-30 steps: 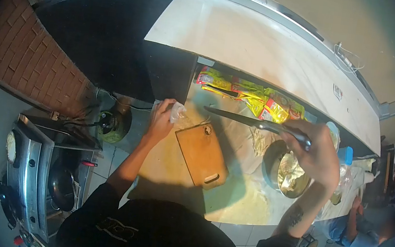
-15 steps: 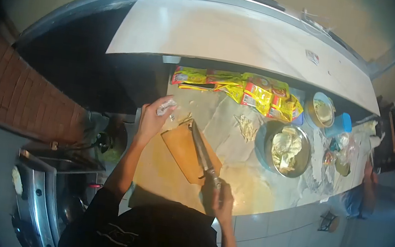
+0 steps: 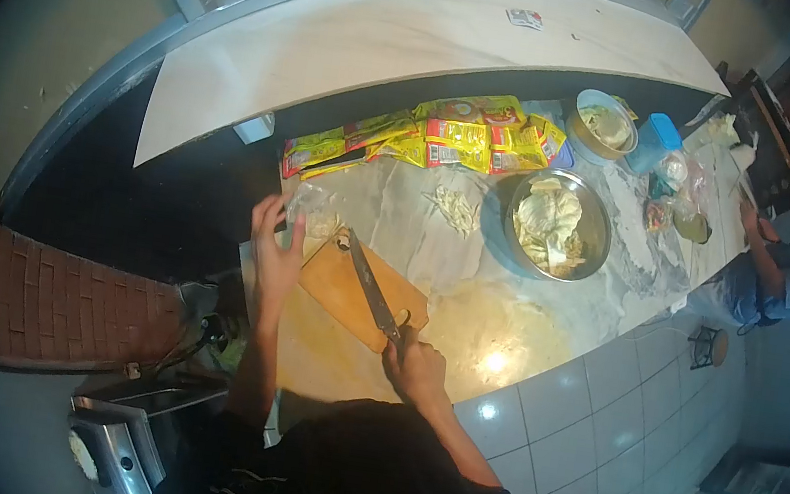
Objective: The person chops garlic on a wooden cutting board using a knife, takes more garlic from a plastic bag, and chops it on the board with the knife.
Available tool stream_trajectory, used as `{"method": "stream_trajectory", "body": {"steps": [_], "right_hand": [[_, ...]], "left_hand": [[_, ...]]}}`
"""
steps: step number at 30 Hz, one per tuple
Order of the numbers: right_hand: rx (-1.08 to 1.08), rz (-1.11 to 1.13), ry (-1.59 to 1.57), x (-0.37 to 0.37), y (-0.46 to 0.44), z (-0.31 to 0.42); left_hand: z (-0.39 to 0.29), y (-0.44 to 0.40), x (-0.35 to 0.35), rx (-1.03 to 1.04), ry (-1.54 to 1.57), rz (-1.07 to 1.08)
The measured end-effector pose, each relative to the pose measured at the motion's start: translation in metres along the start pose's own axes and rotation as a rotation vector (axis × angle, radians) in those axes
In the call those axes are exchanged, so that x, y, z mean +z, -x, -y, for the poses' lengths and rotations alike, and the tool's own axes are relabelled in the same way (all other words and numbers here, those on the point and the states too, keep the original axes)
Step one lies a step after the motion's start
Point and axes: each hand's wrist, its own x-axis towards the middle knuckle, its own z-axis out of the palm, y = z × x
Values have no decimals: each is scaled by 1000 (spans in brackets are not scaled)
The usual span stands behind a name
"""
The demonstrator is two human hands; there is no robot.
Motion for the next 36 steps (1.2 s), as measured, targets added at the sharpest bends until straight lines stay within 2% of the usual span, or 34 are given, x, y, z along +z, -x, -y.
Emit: {"method": "stream_trajectory", "body": {"steps": [4,6,7,9,10,12,15,21,23,27,29,31,32,33,34,35,36], "right_hand": [[8,2,6,-3,-2,-8],[21,19,6,-4,-2,-16],[38,26,4,-6,-2,-16],[28,-5,-56,-13,-3,-12],[21,-18,-157,-16,-6,-10],[42,-6,-322,-14,-12,-9],[17,-43,-405,-10,-23,-9],[-6,-202,-338,-29,-41,-10],[7,-213,-361,-31,-43,-24],[-58,-339,-356,-20,-42,-57],[75,-240,-547,-18,-37,-71],[131,-248,-582,-15,-31,-73],[181,-253,-618,-13,-29,-74],[187,-253,-618,-12,-28,-74],[150,-282,-582,-11,-26,-72],[108,-311,-544,-11,-26,-71],[109,-306,-543,-11,-26,-71]], "left_hand": [[9,65,-6,-8,-64,-15],[12,97,-7,-382,146,224],[8,106,-7,-391,136,214],[1,117,-5,-138,-83,337],[2,121,-2,-146,-91,332],[4,128,7,-20,-188,455],[-5,132,23,28,-200,496],[-8,119,51,75,0,619],[-8,107,59,171,52,793],[-12,87,74,286,95,926],[-18,78,78,273,120,928],[-15,72,82,259,141,935],[-12,68,85,131,249,928],[-8,65,86,-2,355,918],[-12,55,80,144,297,766],[-8,49,79,140,297,768],[-4,45,78,2,323,720]]}}
